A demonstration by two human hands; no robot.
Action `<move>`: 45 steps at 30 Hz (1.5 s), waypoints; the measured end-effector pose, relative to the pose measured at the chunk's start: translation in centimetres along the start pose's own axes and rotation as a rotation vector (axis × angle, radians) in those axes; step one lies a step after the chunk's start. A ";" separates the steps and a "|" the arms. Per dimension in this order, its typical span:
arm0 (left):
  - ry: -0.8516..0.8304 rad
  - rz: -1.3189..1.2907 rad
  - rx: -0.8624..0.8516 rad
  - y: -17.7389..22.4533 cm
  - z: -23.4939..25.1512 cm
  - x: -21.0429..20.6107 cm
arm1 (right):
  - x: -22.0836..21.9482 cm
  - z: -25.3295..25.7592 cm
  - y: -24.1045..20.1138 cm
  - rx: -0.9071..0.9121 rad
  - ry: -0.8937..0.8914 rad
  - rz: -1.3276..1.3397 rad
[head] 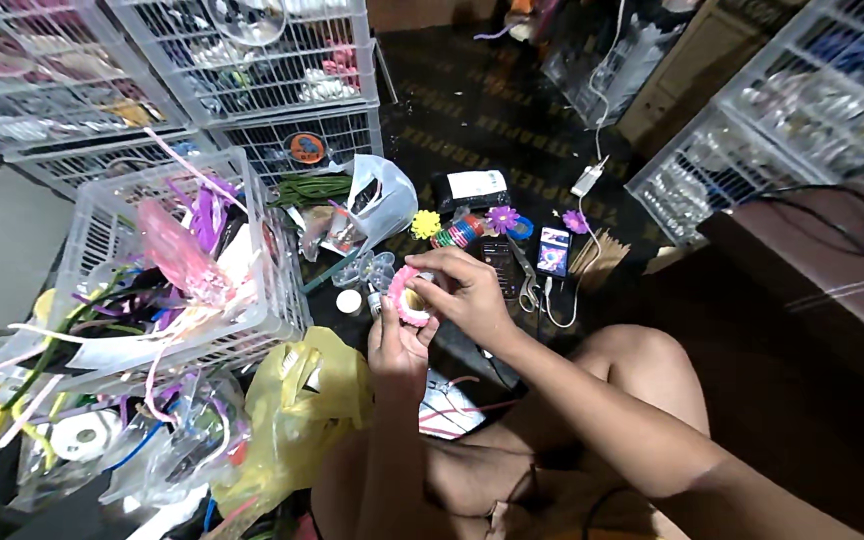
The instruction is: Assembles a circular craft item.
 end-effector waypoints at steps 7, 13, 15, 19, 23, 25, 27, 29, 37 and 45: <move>-0.018 0.099 -0.068 0.2 -0.1 -0.2 | -0.3 -0.3 -0.3 -0.010 0.038 0.015; 0.023 0.141 -0.043 0.3 0.0 0.0 | -0.7 -0.5 -0.3 -0.043 0.006 0.077; 0.025 0.132 -0.030 0.3 -0.1 0.0 | -0.7 -0.6 -0.3 -0.043 0.010 0.089; 0.037 0.102 0.006 -0.1 -0.3 -0.1 | -0.7 -0.9 0.0 -0.083 0.020 0.119; 0.090 0.119 -0.001 -0.4 -0.5 -0.3 | -0.7 -1.2 0.4 -0.099 0.039 0.134; 0.108 0.113 0.003 -0.5 -0.6 -0.4 | -0.7 -1.3 0.6 -0.089 0.062 0.137; 0.081 0.105 -0.001 -0.6 -0.7 -0.4 | -0.7 -1.4 0.7 -0.077 0.075 0.137; 0.075 0.099 -0.008 -0.7 -0.7 -0.4 | -0.7 -1.4 0.8 -0.066 0.081 0.129; 0.044 0.075 -0.016 -0.9 -0.6 -0.1 | -0.9 -1.5 1.3 -0.081 0.085 0.101; 0.090 0.113 -0.039 -0.8 -0.7 0.0 | -1.0 -1.5 1.4 -0.099 0.076 0.081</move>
Point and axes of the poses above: each hand's wrist, its own z-axis towards the middle knuckle, its own x-axis out of the back of the hand, y = z × x, the point moved 6 cm from there along z, towards the middle knuckle, and after that the axes turned 12 degrees about -x, right-handed, at the moved point
